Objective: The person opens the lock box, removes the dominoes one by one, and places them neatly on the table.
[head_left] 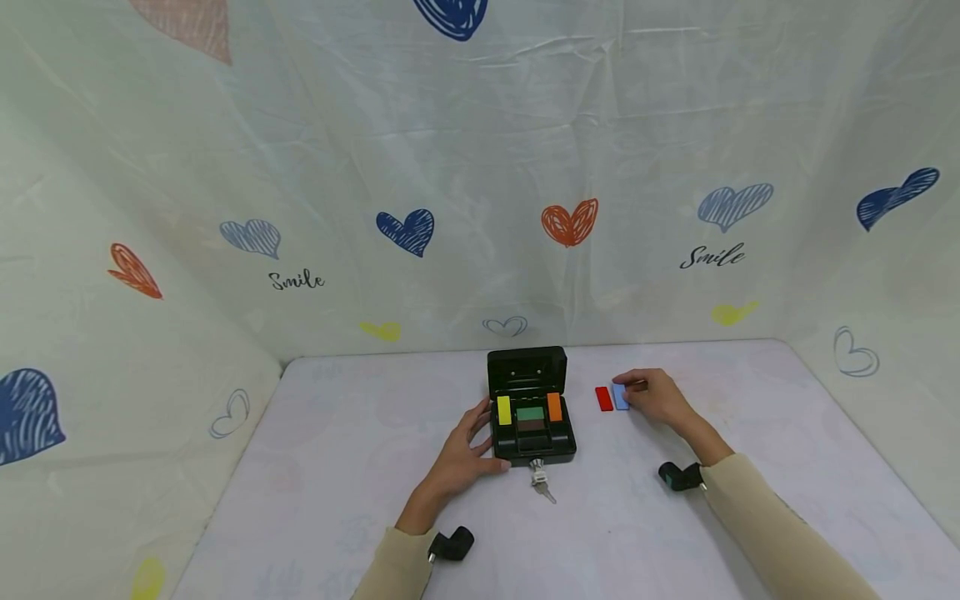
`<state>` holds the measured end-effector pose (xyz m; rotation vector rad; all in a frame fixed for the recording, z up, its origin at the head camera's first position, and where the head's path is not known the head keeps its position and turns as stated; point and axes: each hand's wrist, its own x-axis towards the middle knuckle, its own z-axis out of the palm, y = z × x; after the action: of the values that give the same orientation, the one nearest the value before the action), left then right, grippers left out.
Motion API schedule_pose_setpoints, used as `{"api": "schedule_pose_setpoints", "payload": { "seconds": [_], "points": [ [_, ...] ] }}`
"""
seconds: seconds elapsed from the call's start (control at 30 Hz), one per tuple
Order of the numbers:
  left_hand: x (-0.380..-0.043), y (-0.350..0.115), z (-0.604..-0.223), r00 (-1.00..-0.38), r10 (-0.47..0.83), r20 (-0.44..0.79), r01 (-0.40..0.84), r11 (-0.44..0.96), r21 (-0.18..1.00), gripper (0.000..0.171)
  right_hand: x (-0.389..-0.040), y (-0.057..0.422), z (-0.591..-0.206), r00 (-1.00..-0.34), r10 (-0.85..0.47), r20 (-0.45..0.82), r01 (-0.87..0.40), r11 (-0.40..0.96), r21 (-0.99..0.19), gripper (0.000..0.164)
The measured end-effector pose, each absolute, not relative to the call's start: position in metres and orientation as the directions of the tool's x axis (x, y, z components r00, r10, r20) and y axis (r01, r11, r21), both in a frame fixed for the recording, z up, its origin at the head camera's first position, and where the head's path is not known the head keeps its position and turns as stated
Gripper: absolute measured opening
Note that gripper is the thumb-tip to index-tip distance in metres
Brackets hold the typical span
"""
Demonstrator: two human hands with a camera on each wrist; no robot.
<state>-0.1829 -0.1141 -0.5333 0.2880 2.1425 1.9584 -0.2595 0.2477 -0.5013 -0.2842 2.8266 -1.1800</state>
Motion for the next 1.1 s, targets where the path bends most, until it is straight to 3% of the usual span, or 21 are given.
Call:
{"api": "schedule_pose_setpoints", "payload": {
  "seconds": [1.1],
  "points": [
    [-0.1833,-0.1152,-0.5343,-0.954,0.297,-0.028,0.002,0.099,0.995,0.112,-0.2559,0.2395,-0.5002,-0.983,-0.176,0.047,-0.160,0.710,-0.685,0.025]
  ]
}}
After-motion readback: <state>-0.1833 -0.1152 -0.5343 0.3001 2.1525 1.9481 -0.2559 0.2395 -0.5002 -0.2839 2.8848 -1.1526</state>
